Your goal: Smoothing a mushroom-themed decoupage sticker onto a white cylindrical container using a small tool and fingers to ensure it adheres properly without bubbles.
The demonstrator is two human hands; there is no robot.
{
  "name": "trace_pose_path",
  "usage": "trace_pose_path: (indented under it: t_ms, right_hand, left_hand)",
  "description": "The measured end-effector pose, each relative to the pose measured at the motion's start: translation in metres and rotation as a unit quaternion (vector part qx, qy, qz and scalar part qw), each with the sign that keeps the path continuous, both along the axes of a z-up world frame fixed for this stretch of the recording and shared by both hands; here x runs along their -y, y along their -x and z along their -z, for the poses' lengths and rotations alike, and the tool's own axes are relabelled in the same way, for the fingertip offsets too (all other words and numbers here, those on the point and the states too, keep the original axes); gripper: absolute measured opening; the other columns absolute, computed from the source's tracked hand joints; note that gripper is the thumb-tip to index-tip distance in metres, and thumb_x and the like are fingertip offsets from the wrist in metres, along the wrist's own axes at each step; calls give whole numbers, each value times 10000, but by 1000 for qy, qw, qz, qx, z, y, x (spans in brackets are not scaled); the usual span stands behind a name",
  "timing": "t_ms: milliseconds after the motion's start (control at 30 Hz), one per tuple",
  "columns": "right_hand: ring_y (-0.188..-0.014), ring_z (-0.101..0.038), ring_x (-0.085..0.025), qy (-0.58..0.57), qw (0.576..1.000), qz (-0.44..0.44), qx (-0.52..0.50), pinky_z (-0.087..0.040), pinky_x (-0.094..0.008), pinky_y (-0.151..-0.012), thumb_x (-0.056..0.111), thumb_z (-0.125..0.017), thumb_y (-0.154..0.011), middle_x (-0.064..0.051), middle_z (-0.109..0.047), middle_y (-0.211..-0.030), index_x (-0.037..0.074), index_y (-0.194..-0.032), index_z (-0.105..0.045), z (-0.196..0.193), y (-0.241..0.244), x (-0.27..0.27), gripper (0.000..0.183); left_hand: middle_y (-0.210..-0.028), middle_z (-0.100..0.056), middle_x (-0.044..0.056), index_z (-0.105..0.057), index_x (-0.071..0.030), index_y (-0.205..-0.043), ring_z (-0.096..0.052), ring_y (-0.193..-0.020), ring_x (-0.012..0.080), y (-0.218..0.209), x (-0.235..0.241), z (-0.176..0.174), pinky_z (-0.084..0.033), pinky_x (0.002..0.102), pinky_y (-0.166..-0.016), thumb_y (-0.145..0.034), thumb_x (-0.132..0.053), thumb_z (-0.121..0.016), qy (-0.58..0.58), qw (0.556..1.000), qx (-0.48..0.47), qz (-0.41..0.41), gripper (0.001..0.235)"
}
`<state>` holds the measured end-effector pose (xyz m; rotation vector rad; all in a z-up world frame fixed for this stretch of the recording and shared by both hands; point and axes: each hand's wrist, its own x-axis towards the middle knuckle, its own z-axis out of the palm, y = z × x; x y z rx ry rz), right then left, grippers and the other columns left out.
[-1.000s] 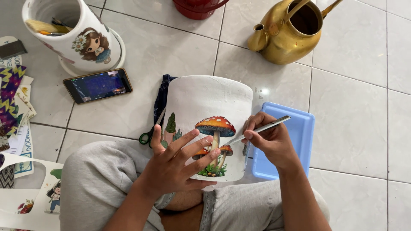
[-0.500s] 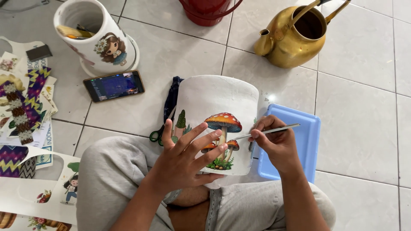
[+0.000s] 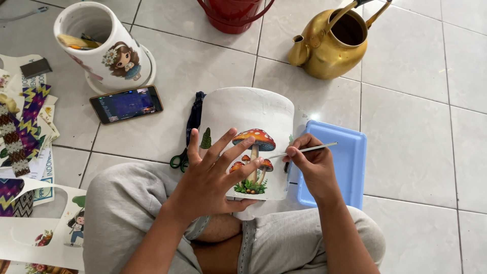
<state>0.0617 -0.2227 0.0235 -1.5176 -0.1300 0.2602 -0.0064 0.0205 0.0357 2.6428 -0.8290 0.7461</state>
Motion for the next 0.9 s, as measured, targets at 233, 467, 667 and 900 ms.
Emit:
trace_pose_path:
  t_ms: [233,467,667,900]
  right_hand:
    - [-697,-633,-113,6,1000,9,18,-503,-239,-699,208,-705,-874,-40,-660,-729,91,-839,-595,1,3,-4,165]
    - [-718,-649,-116,-5,999,11,30,-514,-234,-706,191,-708,-875,-38,-664,-769,89,-842,-594,0,5,-10,157]
    - [-716,-653,-126,-18,999,18,47,-525,-236,-693,153,-700,-881,-50,-666,-787,83,-848,-583,0,7,-15,141]
    - [-711,-646,-134,-29,998,23,45,-530,-242,-687,140,-696,-886,-60,-665,-797,89,-848,-579,2,9,-16,134]
  left_hand:
    - [-1466,-456,66,-581,-274,-1279,-329,-1409,320,1,-3,4,-89,728,-1067,-804,-698,-667,13,1000,7,-3,643]
    - [-1456,-465,78,-573,-281,-1286,-342,-1406,312,2,-9,6,-66,707,-1083,-829,-705,-616,28,1000,0,-8,626]
    - [-1459,-452,80,-560,-289,-1296,-342,-1408,310,2,-12,10,-49,709,-1087,-818,-724,-610,36,999,-10,-10,648]
    - [-1452,-452,102,-567,-277,-1275,-342,-1405,321,2,-15,12,-53,713,-1092,-818,-713,-621,43,999,-15,-4,634]
